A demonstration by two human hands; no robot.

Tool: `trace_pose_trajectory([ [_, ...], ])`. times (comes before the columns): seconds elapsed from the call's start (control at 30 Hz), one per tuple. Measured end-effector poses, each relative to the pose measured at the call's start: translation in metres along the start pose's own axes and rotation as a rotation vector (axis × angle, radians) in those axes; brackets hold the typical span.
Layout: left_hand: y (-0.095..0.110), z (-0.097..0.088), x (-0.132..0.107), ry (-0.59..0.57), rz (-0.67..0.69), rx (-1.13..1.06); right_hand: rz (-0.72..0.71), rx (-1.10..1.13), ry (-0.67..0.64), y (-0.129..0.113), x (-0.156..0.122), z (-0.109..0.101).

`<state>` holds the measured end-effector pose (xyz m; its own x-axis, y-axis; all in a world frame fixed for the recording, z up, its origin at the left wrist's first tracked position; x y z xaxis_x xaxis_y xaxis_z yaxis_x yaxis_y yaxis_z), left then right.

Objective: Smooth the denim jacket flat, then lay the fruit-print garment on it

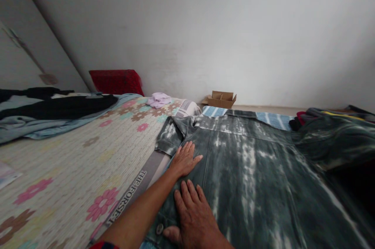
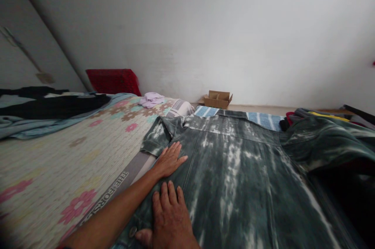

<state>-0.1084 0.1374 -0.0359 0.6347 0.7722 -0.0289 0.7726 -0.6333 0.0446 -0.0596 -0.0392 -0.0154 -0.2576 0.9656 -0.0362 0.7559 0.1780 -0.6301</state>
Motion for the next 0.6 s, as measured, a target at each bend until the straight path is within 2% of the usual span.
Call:
trace_pose_trajectory([
  [0.13, 0.004, -0.005, -0.005, -0.016, -0.068, 0.008, -0.011, -0.004, 0.008, 0.000, -0.002, -0.001],
  [0.27, 0.008, -0.005, -0.034, -0.077, -0.030, -0.022, -0.043, 0.016, 0.062, 0.000, -0.002, 0.001],
  [0.4, -0.004, -0.002, -0.058, -0.110, -0.003, -0.043, -0.064, 0.000, 0.118, 0.001, -0.001, 0.007],
  [0.6, -0.015, -0.003, -0.057, -0.090, -0.034, -0.042, -0.087, -0.046, 0.024, 0.000, -0.009, 0.006],
])
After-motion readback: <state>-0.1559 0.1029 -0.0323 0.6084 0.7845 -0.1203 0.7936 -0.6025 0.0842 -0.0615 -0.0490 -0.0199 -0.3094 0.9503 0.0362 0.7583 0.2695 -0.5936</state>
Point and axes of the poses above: each hand's wrist, its own x-axis towards the middle knuckle, its own z-axis out of the palm, y = z × x, the point moved 2 cm from there along x, towards the middle knuckle, and after that the axes turned 6 degrees about z, right-handed, at the moved point
